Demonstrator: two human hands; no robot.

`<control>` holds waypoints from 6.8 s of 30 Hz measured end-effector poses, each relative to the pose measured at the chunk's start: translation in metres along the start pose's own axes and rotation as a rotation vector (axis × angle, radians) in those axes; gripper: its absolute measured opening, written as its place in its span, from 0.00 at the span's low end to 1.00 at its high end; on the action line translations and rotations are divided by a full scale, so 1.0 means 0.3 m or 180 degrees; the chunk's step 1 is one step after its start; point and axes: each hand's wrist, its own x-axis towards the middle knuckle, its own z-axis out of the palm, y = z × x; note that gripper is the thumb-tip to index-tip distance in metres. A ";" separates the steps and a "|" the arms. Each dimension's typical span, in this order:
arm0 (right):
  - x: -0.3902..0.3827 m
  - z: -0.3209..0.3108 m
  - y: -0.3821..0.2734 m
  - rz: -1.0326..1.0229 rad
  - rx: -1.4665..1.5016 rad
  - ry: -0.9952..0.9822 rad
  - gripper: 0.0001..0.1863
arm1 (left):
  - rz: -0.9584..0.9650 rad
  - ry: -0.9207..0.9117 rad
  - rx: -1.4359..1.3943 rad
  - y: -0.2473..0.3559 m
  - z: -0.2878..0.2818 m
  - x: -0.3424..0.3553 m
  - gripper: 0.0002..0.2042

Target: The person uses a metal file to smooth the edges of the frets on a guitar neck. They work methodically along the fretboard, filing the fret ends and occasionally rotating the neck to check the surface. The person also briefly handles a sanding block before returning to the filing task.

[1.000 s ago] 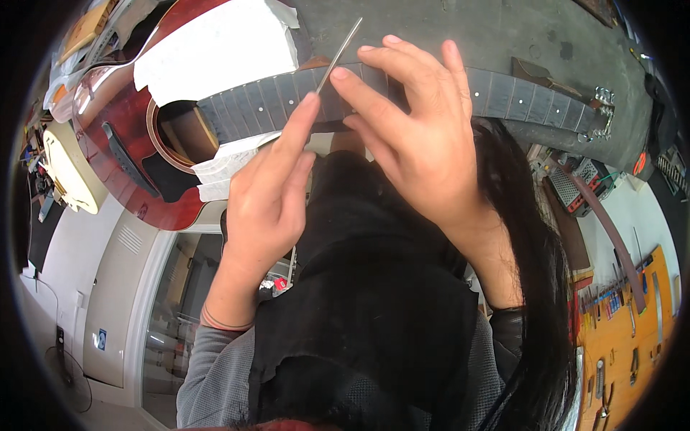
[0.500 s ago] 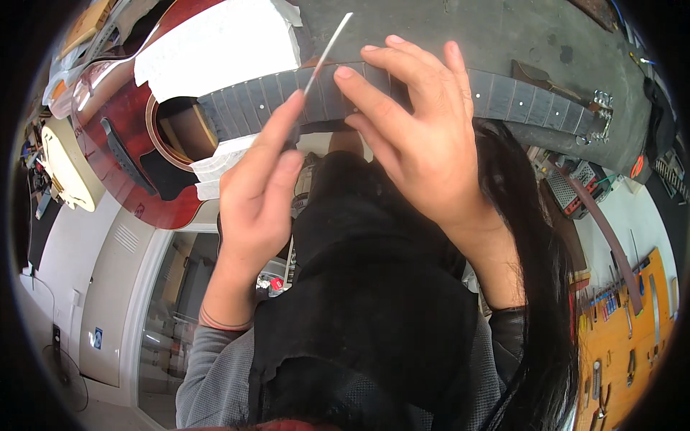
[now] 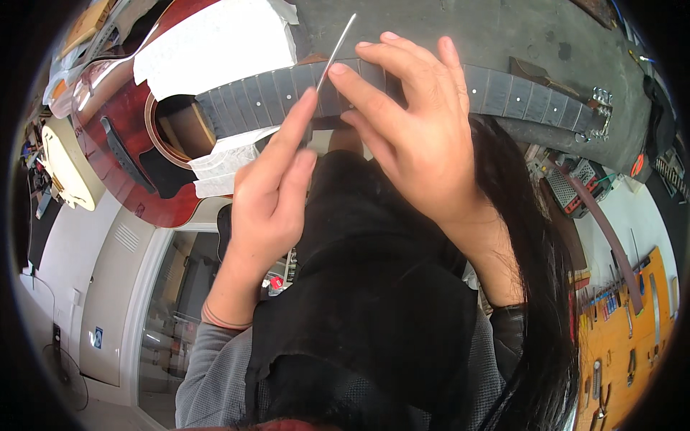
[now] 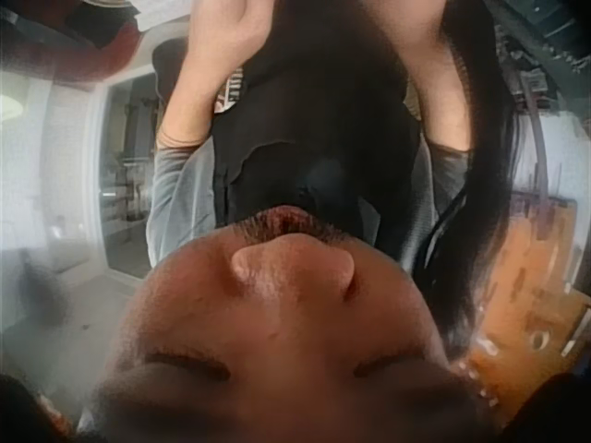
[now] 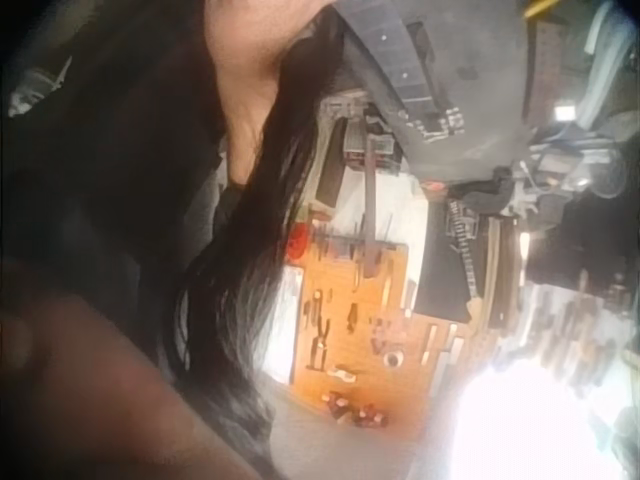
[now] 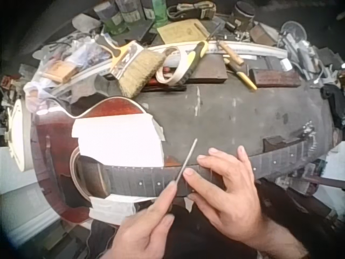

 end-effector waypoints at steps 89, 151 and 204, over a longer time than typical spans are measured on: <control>-0.018 -0.100 0.121 -0.0189 -0.0087 -0.0065 0.33 | -0.0092 0.0292 -0.0716 -0.021 0.118 -0.082 0.28; -0.073 -0.117 0.172 -0.0203 -0.0402 0.0211 0.31 | 0.1304 0.0782 0.0435 -0.027 0.207 0.109 0.30; -0.098 -0.189 0.222 -0.0099 -0.0317 -0.0071 0.32 | -0.0412 0.0166 -0.1778 0.017 0.257 -0.030 0.26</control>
